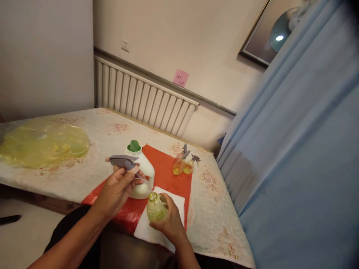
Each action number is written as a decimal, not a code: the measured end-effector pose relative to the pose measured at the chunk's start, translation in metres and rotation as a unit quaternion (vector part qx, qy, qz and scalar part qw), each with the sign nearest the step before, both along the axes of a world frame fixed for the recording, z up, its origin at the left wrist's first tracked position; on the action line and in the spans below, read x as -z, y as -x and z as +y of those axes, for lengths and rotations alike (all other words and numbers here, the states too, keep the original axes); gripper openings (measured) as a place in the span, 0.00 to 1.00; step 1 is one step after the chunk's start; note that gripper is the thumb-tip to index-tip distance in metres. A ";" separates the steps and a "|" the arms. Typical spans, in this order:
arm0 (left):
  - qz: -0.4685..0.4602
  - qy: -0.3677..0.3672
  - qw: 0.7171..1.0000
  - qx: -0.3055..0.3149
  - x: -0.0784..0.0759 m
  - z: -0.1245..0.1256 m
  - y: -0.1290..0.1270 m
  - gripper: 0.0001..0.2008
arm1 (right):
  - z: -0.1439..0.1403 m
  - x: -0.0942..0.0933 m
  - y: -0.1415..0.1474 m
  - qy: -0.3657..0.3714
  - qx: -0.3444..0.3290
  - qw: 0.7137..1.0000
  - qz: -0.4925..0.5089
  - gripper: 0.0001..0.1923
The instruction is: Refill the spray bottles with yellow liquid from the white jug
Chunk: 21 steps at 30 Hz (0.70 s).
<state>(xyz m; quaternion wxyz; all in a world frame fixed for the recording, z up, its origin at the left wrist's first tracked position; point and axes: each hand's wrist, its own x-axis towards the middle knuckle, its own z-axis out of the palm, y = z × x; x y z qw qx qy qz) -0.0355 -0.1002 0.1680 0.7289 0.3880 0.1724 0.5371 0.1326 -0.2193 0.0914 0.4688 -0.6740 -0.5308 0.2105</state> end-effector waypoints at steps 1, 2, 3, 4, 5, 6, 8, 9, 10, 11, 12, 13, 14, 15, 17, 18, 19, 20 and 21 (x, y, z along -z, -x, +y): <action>0.021 -0.003 1.000 0.010 0.005 -0.003 -0.003 0.17 | 0.001 -0.001 0.001 -0.004 0.001 1.000 -0.005 0.44; 0.041 -0.004 0.999 0.021 0.011 -0.006 -0.007 0.17 | 0.002 -0.002 0.003 -0.007 0.003 1.000 -0.010 0.43; 0.060 -0.006 0.998 0.031 0.018 -0.008 -0.010 0.17 | 0.003 -0.003 0.004 -0.008 0.006 1.000 -0.012 0.43; 0.077 -0.007 0.996 0.041 0.025 -0.010 -0.013 0.17 | 0.003 -0.004 0.005 -0.008 0.008 1.000 -0.013 0.43; 0.091 -0.008 0.994 0.053 0.032 -0.012 -0.015 0.17 | 0.004 -0.004 0.006 -0.008 0.009 1.000 -0.013 0.43; 0.104 -0.011 0.992 0.066 0.038 -0.013 -0.017 0.17 | 0.005 -0.005 0.006 -0.008 0.010 1.000 -0.014 0.44; 0.126 -0.020 0.988 0.090 0.048 -0.015 -0.019 0.17 | 0.005 -0.006 0.008 -0.006 0.012 1.000 -0.013 0.44; 0.136 -0.026 0.985 0.099 0.050 -0.016 -0.020 0.17 | 0.005 -0.007 0.009 -0.004 0.013 1.000 -0.012 0.44; 0.146 -0.032 0.983 0.104 0.052 -0.017 -0.020 0.17 | 0.005 -0.008 0.010 -0.002 0.016 1.000 -0.010 0.44; 0.154 -0.038 0.982 0.107 0.052 -0.018 -0.020 0.17 | 0.004 -0.009 0.011 -0.001 0.019 1.000 -0.008 0.44; 0.162 -0.045 0.980 0.110 0.051 -0.019 -0.020 0.17 | 0.004 -0.010 0.013 0.000 0.023 1.000 -0.007 0.43; 0.169 -0.055 0.977 0.114 0.050 -0.020 -0.019 0.17 | 0.004 -0.011 0.014 0.001 0.026 1.000 -0.007 0.43; 0.174 -0.067 0.975 0.121 0.048 -0.020 -0.019 0.17 | 0.004 -0.012 0.016 0.002 0.029 1.000 -0.008 0.42; 0.178 -0.077 0.972 0.129 0.047 -0.020 -0.019 0.17 | 0.003 -0.012 0.017 0.002 0.033 0.999 -0.009 0.41; 0.184 -0.090 0.968 0.148 0.046 -0.021 -0.018 0.16 | 0.002 -0.014 0.019 0.004 0.041 0.999 0.004 0.41; 0.186 -0.091 0.966 0.156 0.047 -0.021 -0.018 0.16 | 0.002 -0.014 0.020 0.006 0.041 0.999 0.021 0.41; 0.189 -0.091 0.964 0.163 0.048 -0.020 -0.018 0.17 | 0.002 -0.014 0.020 0.009 0.036 0.998 0.043 0.42; 0.193 -0.091 0.963 0.167 0.049 -0.020 -0.017 0.17 | 0.001 -0.014 0.020 0.012 0.029 0.997 0.066 0.42; 0.198 -0.094 0.961 0.168 0.050 -0.020 -0.017 0.17 | 0.001 -0.014 0.020 0.017 0.020 0.996 0.088 0.42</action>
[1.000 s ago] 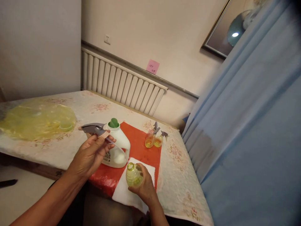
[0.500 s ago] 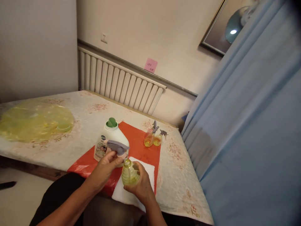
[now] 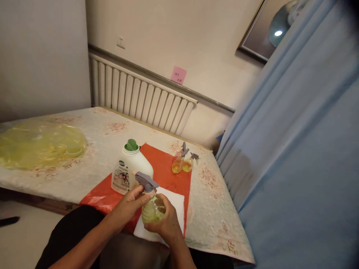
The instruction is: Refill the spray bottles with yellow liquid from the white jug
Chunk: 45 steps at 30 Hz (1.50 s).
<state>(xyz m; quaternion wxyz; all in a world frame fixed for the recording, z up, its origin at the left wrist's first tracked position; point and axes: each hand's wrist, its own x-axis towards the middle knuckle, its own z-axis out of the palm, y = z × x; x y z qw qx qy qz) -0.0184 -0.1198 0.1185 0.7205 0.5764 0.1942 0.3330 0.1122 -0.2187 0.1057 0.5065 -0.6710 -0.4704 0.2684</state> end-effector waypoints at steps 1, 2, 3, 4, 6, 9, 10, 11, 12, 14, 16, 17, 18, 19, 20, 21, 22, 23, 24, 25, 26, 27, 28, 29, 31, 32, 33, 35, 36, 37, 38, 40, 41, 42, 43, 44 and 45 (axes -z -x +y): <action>0.005 -0.006 1.000 0.002 0.001 0.001 0.000 0.16 | 0.000 0.000 0.000 0.003 -0.007 1.000 0.017 0.42; 0.010 -0.013 1.000 0.007 0.001 0.002 0.001 0.16 | -0.001 0.001 0.000 0.006 -0.010 0.999 0.030 0.42; 0.013 -0.019 1.000 0.016 0.001 0.003 0.002 0.16 | -0.002 0.001 -0.001 0.008 -0.010 0.999 0.040 0.43; 0.015 -0.024 0.999 0.028 0.001 0.004 0.003 0.16 | -0.002 0.002 -0.001 0.009 -0.012 0.998 0.054 0.43; 0.014 -0.026 0.998 0.062 0.000 0.006 0.006 0.16 | -0.004 0.004 -0.001 0.013 -0.038 0.993 0.109 0.45; 0.021 -0.021 0.994 0.106 -0.005 0.007 0.010 0.17 | -0.006 0.009 0.000 0.018 -0.123 0.961 0.246 0.43; 0.026 -0.020 0.993 0.116 -0.007 0.006 0.011 0.17 | -0.007 0.012 0.001 0.015 -0.142 0.947 0.286 0.42; 0.031 -0.019 0.992 0.123 -0.009 0.005 0.011 0.18 | -0.007 0.014 0.002 0.010 -0.153 0.937 0.315 0.40; 0.037 -0.018 0.991 0.126 -0.011 0.004 0.011 0.18 | -0.008 0.016 0.002 0.005 -0.155 0.930 0.332 0.39; 0.045 -0.018 0.991 0.123 -0.013 0.001 0.009 0.18 | -0.008 0.018 0.003 0.003 -0.148 0.930 0.336 0.39; 0.046 -0.019 0.993 0.109 -0.013 -0.001 0.006 0.18 | -0.009 0.017 0.002 0.007 -0.144 0.935 0.326 0.40; 0.043 -0.018 0.994 0.101 -0.011 -0.001 0.004 0.18 | -0.009 0.016 0.002 0.006 -0.142 0.937 0.320 0.40; 0.040 -0.015 0.995 0.093 -0.009 -0.001 0.003 0.18 | -0.009 0.015 0.001 0.004 -0.142 0.938 0.317 0.40; 0.036 -0.009 0.996 0.086 -0.007 -0.001 0.001 0.18 | -0.009 0.014 0.001 0.002 -0.142 0.939 0.315 0.39; 0.035 -0.002 0.996 0.082 -0.004 -0.001 0.000 0.18 | -0.009 0.014 0.001 0.002 -0.141 0.939 0.314 0.39; 0.035 0.005 0.996 0.081 -0.002 0.000 -0.001 0.18 | -0.010 0.013 0.000 0.005 -0.139 0.940 0.313 0.39; 0.035 0.012 0.996 0.083 0.000 0.000 -0.002 0.19 | -0.010 0.014 0.000 0.011 -0.135 0.940 0.313 0.38; 0.034 0.020 0.996 0.086 0.002 0.001 -0.002 0.19 | -0.010 0.014 0.000 0.018 -0.133 0.940 0.314 0.38; 0.029 0.029 0.995 0.090 0.003 0.001 -0.002 0.19 | -0.011 0.016 0.000 0.022 -0.133 0.939 0.316 0.39; 0.022 0.038 0.995 0.095 0.004 0.001 -0.002 0.19 | -0.011 0.017 0.000 0.024 -0.134 0.939 0.317 0.39; 0.013 0.045 0.994 0.100 0.005 0.001 -0.001 0.19 | -0.011 0.019 -0.001 0.024 -0.136 0.939 0.316 0.40; 0.005 0.051 0.993 0.104 0.005 0.001 -0.001 0.18 | -0.012 0.021 -0.001 0.022 -0.138 0.938 0.316 0.40; -0.002 0.057 0.993 0.108 0.005 0.001 -0.001 0.18 | -0.012 0.022 -0.001 0.020 -0.138 0.938 0.316 0.40; -0.006 0.064 0.992 0.112 0.006 0.000 -0.001 0.18 | -0.012 0.023 -0.001 0.019 -0.138 0.939 0.315 0.40; -0.007 0.084 0.990 0.116 0.005 0.000 -0.003 0.18 | -0.013 0.024 -0.002 0.016 -0.138 0.939 0.314 0.38; -0.006 0.097 0.989 0.114 0.005 0.000 -0.004 0.18 | -0.014 0.023 -0.002 0.013 -0.138 0.939 0.315 0.38; -0.004 0.110 0.988 0.109 0.004 0.000 -0.006 0.18 | -0.014 0.022 -0.002 0.012 -0.136 0.940 0.312 0.37; -0.004 0.126 0.987 0.095 0.002 -0.001 -0.009 0.17 | -0.014 0.020 -0.003 0.014 -0.125 0.945 0.300 0.37; -0.004 0.129 0.988 0.089 0.000 -0.002 -0.011 0.17 | -0.014 0.019 -0.003 0.017 -0.120 0.948 0.294 0.38; -0.005 0.130 0.988 0.085 -0.001 -0.002 -0.013 0.16 | -0.015 0.018 -0.004 0.019 -0.115 0.950 0.291 0.38; -0.007 0.131 0.988 0.081 -0.003 -0.003 -0.015 0.16 | -0.015 0.017 -0.004 0.019 -0.111 0.950 0.289 0.39; -0.015 0.132 0.989 0.069 -0.006 -0.006 -0.018 0.15 | -0.015 0.015 -0.004 0.017 -0.104 0.951 0.289 0.39; -0.023 0.133 0.989 0.061 -0.007 -0.007 -0.019 0.14 | -0.016 0.014 -0.004 0.017 -0.098 0.953 0.286 0.39; -0.032 0.134 0.989 0.053 -0.008 -0.009 -0.020 0.14 | -0.016 0.012 -0.004 0.017 -0.090 0.955 0.281 0.39; -0.042 0.134 0.989 0.043 -0.008 -0.010 -0.021 0.14 | -0.016 0.011 -0.004 0.017 -0.082 0.958 0.274 0.39; -0.050 0.132 0.989 0.032 -0.009 -0.011 -0.022 0.14 | -0.016 0.010 -0.004 0.017 -0.077 0.960 0.268 0.38; -0.054 0.129 0.990 0.023 -0.009 -0.012 -0.022 0.14 | -0.017 0.009 -0.004 0.016 -0.074 0.961 0.264 0.38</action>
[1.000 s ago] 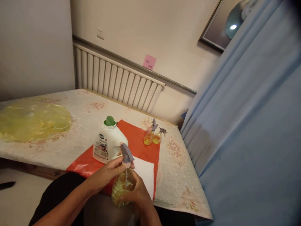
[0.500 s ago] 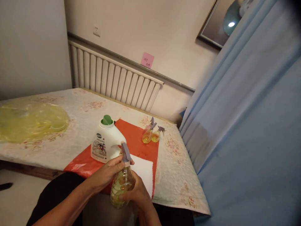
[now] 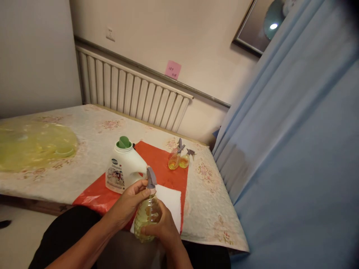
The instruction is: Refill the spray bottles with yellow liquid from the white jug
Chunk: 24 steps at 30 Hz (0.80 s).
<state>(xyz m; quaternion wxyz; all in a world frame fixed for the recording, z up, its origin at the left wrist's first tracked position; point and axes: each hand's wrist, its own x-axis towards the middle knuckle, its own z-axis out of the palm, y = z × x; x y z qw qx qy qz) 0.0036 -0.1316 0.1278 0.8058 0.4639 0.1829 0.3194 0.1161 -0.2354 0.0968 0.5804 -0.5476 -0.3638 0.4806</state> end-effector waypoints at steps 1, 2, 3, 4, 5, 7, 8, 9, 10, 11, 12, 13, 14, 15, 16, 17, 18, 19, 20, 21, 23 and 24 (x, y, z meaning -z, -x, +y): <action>0.001 -0.004 1.000 -0.008 0.000 -0.001 0.000 0.14 | 0.000 0.000 0.000 -0.001 0.000 1.000 -0.002 0.38; 0.006 -0.009 1.000 -0.015 -0.001 -0.001 0.000 0.13 | 0.000 0.000 0.000 -0.002 -0.003 1.000 -0.001 0.38; 0.013 -0.014 1.000 -0.017 -0.001 -0.001 0.000 0.13 | 0.000 0.000 0.000 -0.003 -0.008 1.000 0.003 0.38; 0.020 -0.017 1.000 -0.016 -0.002 -0.001 0.000 0.13 | 0.000 0.002 -0.001 -0.004 -0.016 1.000 0.009 0.38; 0.023 -0.019 1.000 -0.010 -0.003 -0.001 0.001 0.12 | 0.000 0.003 -0.001 -0.005 -0.023 1.000 0.020 0.38; 0.019 -0.017 1.000 0.008 -0.004 0.000 0.002 0.12 | 0.000 0.007 -0.001 -0.006 -0.043 0.998 0.049 0.39; 0.015 -0.013 1.000 0.017 -0.005 0.000 0.003 0.13 | 0.000 0.009 -0.001 -0.005 -0.051 0.997 0.063 0.40; 0.012 -0.007 1.000 0.026 -0.006 0.000 0.004 0.14 | 0.000 0.011 -0.001 -0.004 -0.054 0.996 0.076 0.40; 0.011 -0.001 0.999 0.034 -0.006 0.000 0.005 0.16 | 0.000 0.012 -0.001 -0.005 -0.056 0.995 0.087 0.40; 0.009 0.007 0.999 0.040 -0.007 0.000 0.005 0.17 | 0.000 0.013 -0.001 -0.008 -0.056 0.994 0.094 0.41; 0.008 0.014 0.999 0.044 -0.007 0.000 0.006 0.18 | 0.000 0.013 -0.001 -0.011 -0.055 0.994 0.098 0.41; 0.006 0.020 0.999 0.047 -0.008 0.000 0.006 0.19 | 0.000 0.013 0.000 -0.014 -0.053 0.994 0.098 0.41; 0.003 0.025 0.998 0.049 -0.007 0.000 0.006 0.19 | 0.000 0.012 0.000 -0.015 -0.051 0.994 0.095 0.41; 0.001 0.027 0.998 0.049 -0.007 0.000 0.006 0.18 | 0.000 0.011 0.000 -0.017 -0.052 0.994 0.090 0.40; 0.003 0.025 0.999 0.046 -0.006 0.001 0.006 0.18 | 0.000 0.011 0.000 -0.019 -0.052 0.995 0.085 0.40; 0.008 0.020 0.999 0.042 -0.005 0.001 0.005 0.17 | 0.000 0.010 0.001 -0.022 -0.050 0.995 0.081 0.39; 0.014 0.012 0.999 0.036 -0.003 0.002 0.004 0.16 | -0.001 0.010 0.001 -0.024 -0.050 0.995 0.079 0.38; 0.018 0.002 0.999 0.029 -0.002 0.003 0.003 0.15 | -0.001 0.010 0.001 -0.025 -0.049 0.995 0.079 0.38; 0.018 -0.009 1.000 0.021 0.000 0.004 0.003 0.14 | -0.001 0.011 0.001 -0.024 -0.049 0.995 0.079 0.38; 0.017 -0.018 1.000 0.015 0.001 0.005 0.002 0.14 | -0.001 0.012 0.001 -0.017 -0.048 0.996 0.077 0.38; 0.015 -0.024 0.999 0.015 0.003 0.007 0.003 0.15 | -0.001 0.015 0.000 -0.004 -0.045 0.996 0.074 0.39; 0.018 -0.020 0.999 0.017 0.004 0.008 0.003 0.16 | -0.001 0.017 -0.001 0.000 -0.044 0.996 0.074 0.39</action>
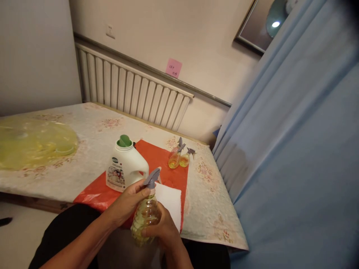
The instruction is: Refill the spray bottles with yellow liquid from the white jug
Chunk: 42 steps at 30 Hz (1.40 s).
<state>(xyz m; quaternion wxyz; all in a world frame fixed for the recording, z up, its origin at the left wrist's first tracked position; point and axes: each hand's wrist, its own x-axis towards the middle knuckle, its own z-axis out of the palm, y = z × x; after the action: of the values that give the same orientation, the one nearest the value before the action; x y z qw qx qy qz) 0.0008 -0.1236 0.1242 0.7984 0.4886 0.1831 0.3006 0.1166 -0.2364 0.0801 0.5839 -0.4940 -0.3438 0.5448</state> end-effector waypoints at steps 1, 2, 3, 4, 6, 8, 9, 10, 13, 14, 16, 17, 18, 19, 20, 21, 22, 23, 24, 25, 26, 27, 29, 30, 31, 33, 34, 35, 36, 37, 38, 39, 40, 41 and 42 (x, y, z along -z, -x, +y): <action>0.008 0.008 1.000 0.001 0.000 0.000 0.000 0.17 | 0.000 0.002 0.000 0.001 0.000 1.000 0.001 0.39; 0.017 0.017 1.000 -0.001 0.000 0.001 0.001 0.19 | 0.000 0.003 -0.001 0.000 0.000 1.000 0.002 0.39; 0.024 0.024 0.999 -0.004 0.000 0.001 0.001 0.20 | 0.000 0.005 -0.001 -0.003 -0.001 1.000 0.003 0.39; 0.026 0.030 0.999 -0.009 -0.001 0.000 0.002 0.21 | 0.000 0.005 -0.001 -0.005 -0.002 1.000 0.003 0.39; 0.018 0.038 0.999 -0.012 -0.002 -0.001 0.002 0.22 | 0.000 0.005 -0.001 -0.004 -0.002 1.000 0.003 0.40; 0.005 0.044 0.999 -0.006 -0.002 -0.002 0.002 0.22 | 0.000 0.003 -0.001 -0.004 0.000 1.000 0.004 0.40; 0.003 0.046 0.999 -0.002 -0.003 -0.003 0.001 0.21 | 0.000 0.002 0.000 -0.004 0.001 1.000 0.005 0.40; 0.004 0.044 0.999 -0.001 -0.003 -0.003 0.001 0.20 | 0.000 0.000 0.000 -0.006 0.002 1.000 0.005 0.39; 0.005 0.026 1.000 -0.009 -0.001 -0.002 -0.002 0.18 | -0.001 -0.002 0.000 -0.009 0.003 1.000 -0.001 0.38; 0.004 0.022 1.000 -0.012 0.001 -0.001 -0.002 0.18 | -0.001 -0.002 0.000 -0.008 0.005 1.000 -0.004 0.38; 0.003 0.023 1.000 -0.011 0.002 0.002 -0.002 0.16 | -0.002 0.001 -0.001 -0.005 0.007 1.000 -0.007 0.39; 0.004 0.027 1.000 -0.006 0.002 0.003 -0.002 0.16 | -0.002 0.002 -0.001 -0.005 0.005 1.000 -0.006 0.39; 0.003 0.033 0.999 0.002 0.001 0.003 -0.001 0.16 | -0.002 0.003 -0.001 -0.007 0.002 1.000 -0.002 0.39; -0.001 0.041 0.999 0.013 0.000 0.002 0.000 0.17 | -0.002 0.005 -0.002 -0.010 -0.002 1.000 0.003 0.38; -0.008 0.050 0.998 0.026 -0.002 0.001 0.001 0.18 | -0.002 0.005 -0.001 -0.010 -0.006 1.000 0.009 0.39; -0.018 0.061 0.997 0.037 -0.004 0.000 0.002 0.19 | -0.002 0.006 -0.001 -0.010 -0.007 1.000 0.013 0.39; -0.030 0.071 0.996 0.048 -0.006 -0.002 0.003 0.19 | -0.002 0.006 -0.001 -0.008 -0.006 1.000 0.014 0.39; -0.040 0.077 0.995 0.057 -0.008 -0.004 0.003 0.20 | -0.001 0.006 -0.001 -0.005 -0.006 1.000 0.012 0.39; -0.046 0.080 0.994 0.062 -0.009 -0.005 0.003 0.20 | -0.001 0.006 -0.001 -0.003 -0.006 1.000 0.008 0.39; -0.046 0.078 0.994 0.061 -0.011 -0.006 0.002 0.20 | -0.001 0.005 -0.001 -0.003 -0.006 1.000 0.003 0.38; -0.041 0.075 0.995 0.054 -0.012 -0.007 0.002 0.21 | -0.001 0.005 -0.001 -0.004 -0.006 1.000 -0.003 0.37; -0.032 0.071 0.996 0.045 -0.013 -0.007 0.001 0.22 | -0.001 0.006 -0.001 -0.004 -0.005 1.000 -0.009 0.37; -0.018 0.065 0.997 0.039 -0.014 -0.006 0.000 0.24 | -0.001 0.006 -0.001 -0.001 -0.004 1.000 -0.019 0.38; -0.017 0.065 0.997 0.045 -0.014 -0.005 0.001 0.25 | -0.001 0.007 -0.001 0.004 -0.004 1.000 -0.022 0.38; -0.021 0.068 0.996 0.058 -0.014 -0.004 0.001 0.25 | -0.001 0.008 -0.001 0.009 -0.004 1.000 -0.023 0.38; -0.033 0.078 0.993 0.078 -0.012 -0.003 0.003 0.25 | -0.002 0.009 -0.001 0.020 -0.002 1.000 -0.019 0.37; -0.038 0.083 0.993 0.078 -0.011 -0.002 0.003 0.25 | -0.002 0.009 -0.002 0.022 -0.001 1.000 -0.016 0.37; -0.040 0.087 0.993 0.073 -0.010 -0.002 0.004 0.24 | -0.003 0.009 -0.002 0.023 0.000 1.000 -0.014 0.37; -0.041 0.089 0.993 0.067 -0.009 -0.002 0.004 0.23 | -0.003 0.008 -0.002 0.020 -0.001 1.000 -0.013 0.37; -0.038 0.088 0.993 0.063 -0.008 -0.002 0.004 0.22 | -0.003 0.008 -0.002 0.017 -0.001 1.000 -0.013 0.37; -0.034 0.083 0.994 0.058 -0.007 -0.002 0.003 0.21 | -0.003 0.007 -0.002 0.014 -0.002 1.000 -0.014 0.37; -0.031 0.073 0.995 0.052 -0.006 -0.002 0.003 0.20 | -0.003 0.007 -0.002 0.013 -0.002 1.000 -0.016 0.37; -0.028 0.061 0.997 0.045 -0.006 -0.002 0.002 0.20 | -0.002 0.007 -0.002 0.014 -0.001 1.000 -0.018 0.37; -0.023 0.050 0.998 0.036 -0.005 -0.002 0.001 0.19 | -0.002 0.007 -0.002 0.016 0.002 1.000 -0.021 0.37; -0.015 0.041 0.999 0.028 -0.004 -0.002 0.001 0.19 | -0.002 0.007 -0.002 0.018 0.005 1.000 -0.022 0.38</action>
<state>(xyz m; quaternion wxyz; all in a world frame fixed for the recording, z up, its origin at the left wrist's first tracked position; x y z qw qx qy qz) 0.0001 -0.1252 0.1285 0.8286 0.4557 0.1696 0.2775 0.1185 -0.2384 0.0727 0.5697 -0.5180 -0.3444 0.5371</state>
